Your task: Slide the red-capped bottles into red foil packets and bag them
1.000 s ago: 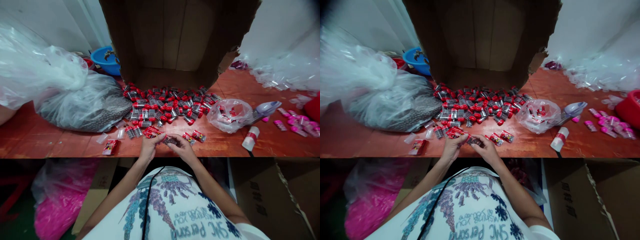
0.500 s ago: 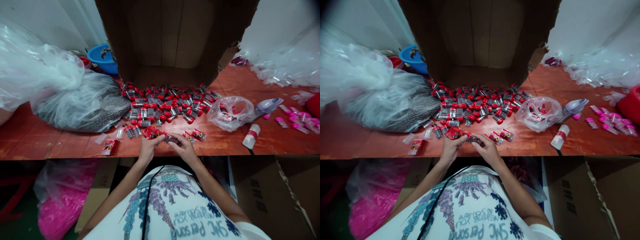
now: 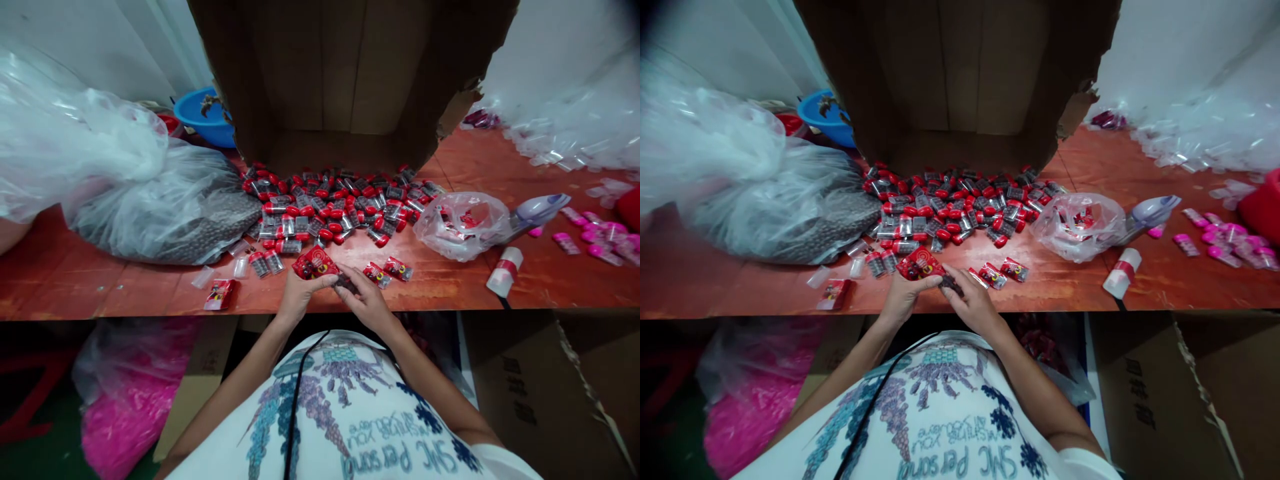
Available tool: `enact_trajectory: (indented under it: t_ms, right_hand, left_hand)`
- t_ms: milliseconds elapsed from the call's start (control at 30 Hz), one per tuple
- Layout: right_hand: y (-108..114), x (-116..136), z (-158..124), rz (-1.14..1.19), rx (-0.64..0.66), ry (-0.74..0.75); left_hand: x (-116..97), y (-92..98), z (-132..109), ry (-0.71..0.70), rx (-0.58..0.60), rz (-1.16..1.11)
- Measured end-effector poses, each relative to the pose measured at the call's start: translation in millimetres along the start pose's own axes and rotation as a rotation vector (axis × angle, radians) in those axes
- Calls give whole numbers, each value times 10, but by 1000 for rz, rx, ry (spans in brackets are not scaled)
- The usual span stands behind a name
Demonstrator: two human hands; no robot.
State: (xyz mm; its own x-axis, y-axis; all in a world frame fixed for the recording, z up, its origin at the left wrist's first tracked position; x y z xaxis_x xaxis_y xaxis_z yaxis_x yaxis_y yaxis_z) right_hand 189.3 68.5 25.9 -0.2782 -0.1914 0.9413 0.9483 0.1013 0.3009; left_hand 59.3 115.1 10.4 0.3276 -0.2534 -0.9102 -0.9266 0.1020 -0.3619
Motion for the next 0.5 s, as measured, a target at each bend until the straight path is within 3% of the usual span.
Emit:
enact_trajectory:
  t_ms: [133,300,500]
  right_hand:
    - [-23,-73,14,62,-4,-26]
    - [-100,-301,1,346,-69,-172]
    - [-109,-293,-27,172,-137,-132]
  left_hand:
    - [47,64,-34,-39,-93,-116]
    - [68,44,-23,-14,-54,-62]
    - [100,54,20,-1,-8,96]
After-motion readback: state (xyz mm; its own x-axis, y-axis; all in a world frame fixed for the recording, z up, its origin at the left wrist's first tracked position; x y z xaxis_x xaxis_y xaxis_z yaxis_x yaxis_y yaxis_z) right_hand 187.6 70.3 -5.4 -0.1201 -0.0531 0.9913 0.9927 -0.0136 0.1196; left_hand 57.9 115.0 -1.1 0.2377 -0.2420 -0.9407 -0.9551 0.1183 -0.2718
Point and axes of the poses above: each hand's wrist, its own z-axis towards the middle knuckle, its own y-axis out of the back of the hand, x = y × z, the point moved 10 cm from there along z, towards the middle knuckle, and after that the axes turned 5 degrees about x, right-handed, at the moved point
